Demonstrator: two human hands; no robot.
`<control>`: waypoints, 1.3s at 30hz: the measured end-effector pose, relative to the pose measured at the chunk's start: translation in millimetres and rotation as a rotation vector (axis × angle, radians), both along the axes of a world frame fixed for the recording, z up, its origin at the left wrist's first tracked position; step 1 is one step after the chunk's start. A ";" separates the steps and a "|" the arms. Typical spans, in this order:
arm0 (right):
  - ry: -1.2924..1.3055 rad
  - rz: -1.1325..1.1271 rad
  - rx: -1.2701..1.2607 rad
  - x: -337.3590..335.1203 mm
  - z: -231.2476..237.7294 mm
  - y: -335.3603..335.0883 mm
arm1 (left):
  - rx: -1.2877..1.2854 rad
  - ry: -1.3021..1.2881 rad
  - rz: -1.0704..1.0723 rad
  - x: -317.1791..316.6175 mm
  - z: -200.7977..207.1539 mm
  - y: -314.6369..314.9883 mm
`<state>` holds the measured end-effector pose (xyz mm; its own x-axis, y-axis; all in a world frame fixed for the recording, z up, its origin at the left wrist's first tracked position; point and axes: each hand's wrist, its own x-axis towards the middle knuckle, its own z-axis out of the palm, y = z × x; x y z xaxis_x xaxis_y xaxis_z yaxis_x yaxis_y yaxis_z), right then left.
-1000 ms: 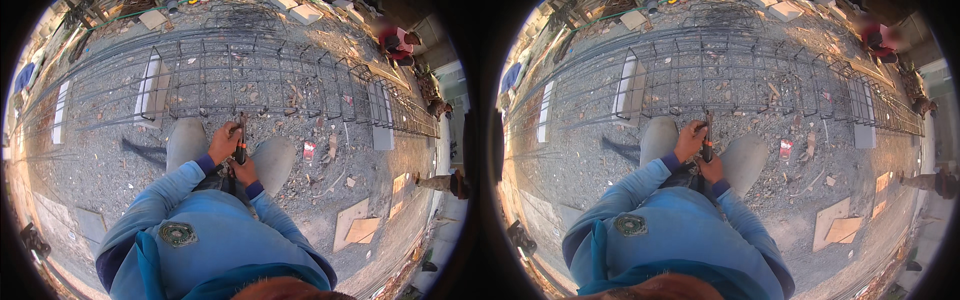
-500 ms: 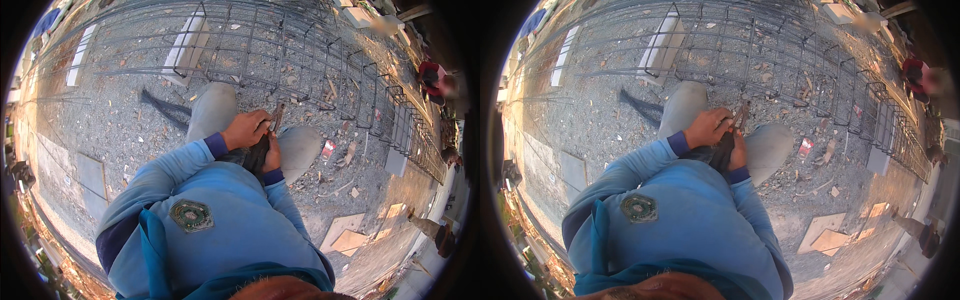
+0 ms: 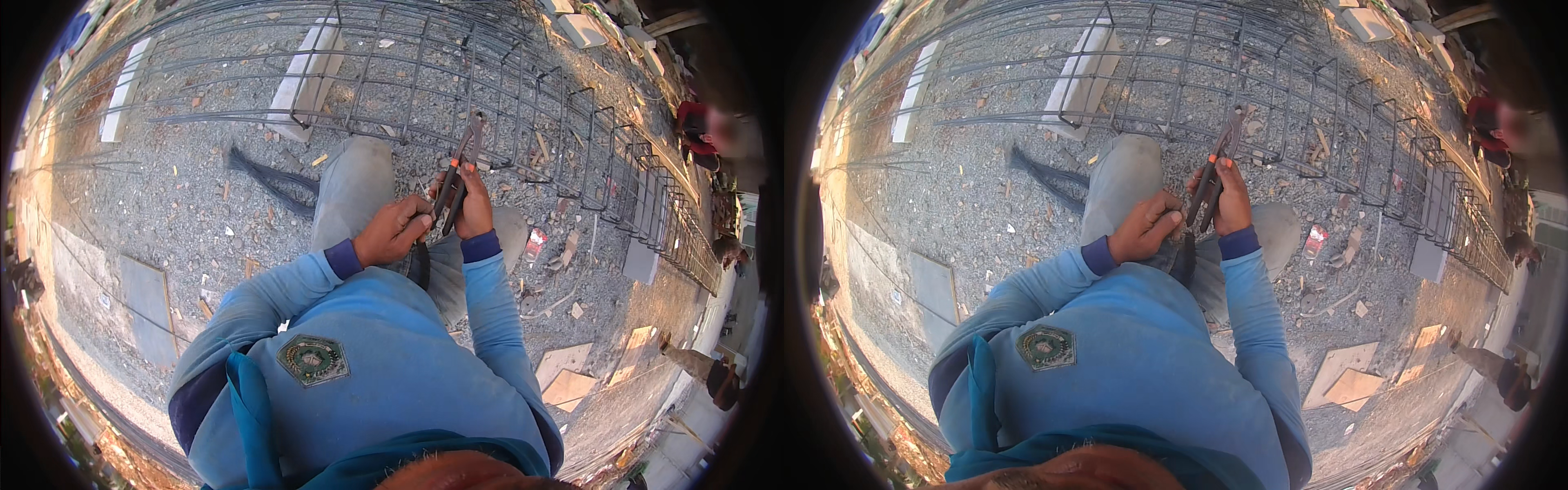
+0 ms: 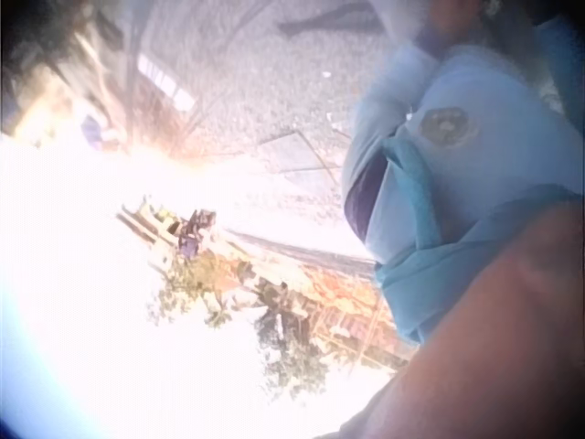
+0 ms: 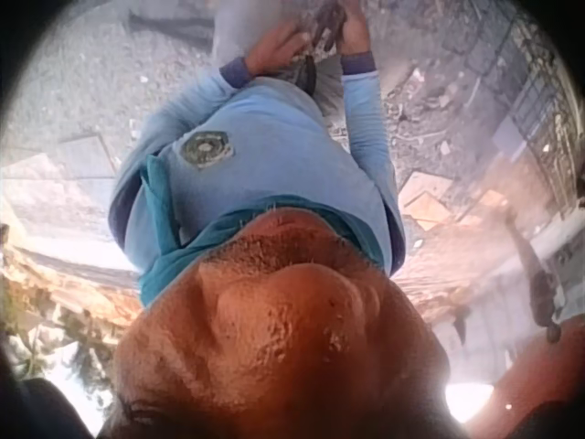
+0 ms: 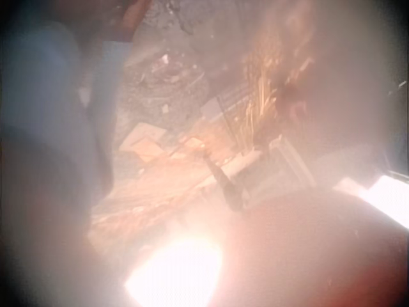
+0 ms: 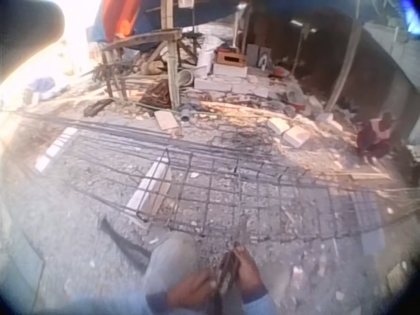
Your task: The person assembles a rebar structure by using pliers to twist and cut thin wire around the metal rods.
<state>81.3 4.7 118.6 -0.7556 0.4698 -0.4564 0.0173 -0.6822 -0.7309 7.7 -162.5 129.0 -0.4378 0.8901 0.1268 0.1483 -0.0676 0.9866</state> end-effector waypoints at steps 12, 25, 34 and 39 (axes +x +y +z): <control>-0.238 0.269 0.119 -71.1 -43.7 -42.1 | 0.052 -0.720 -0.033 -3.3 -4.3 -30.1; -0.130 0.024 -0.022 -80.9 -40.5 -60.8 | 0.080 -0.606 0.077 -27.8 -5.9 -43.4; -0.325 0.571 1.052 -85.8 -7.7 -41.6 | 0.061 -0.755 0.093 -36.1 -13.3 -52.4; -0.216 0.210 0.584 -115.5 6.4 -41.1 | 0.098 -0.775 0.107 -46.3 -13.5 -54.0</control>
<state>-34.2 -36.4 125.0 -0.7783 0.5384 -0.3229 0.2947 -0.1408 -0.9452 -38.6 -216.5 115.5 -0.5165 0.8386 -0.1734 -0.5683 -0.1842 0.8019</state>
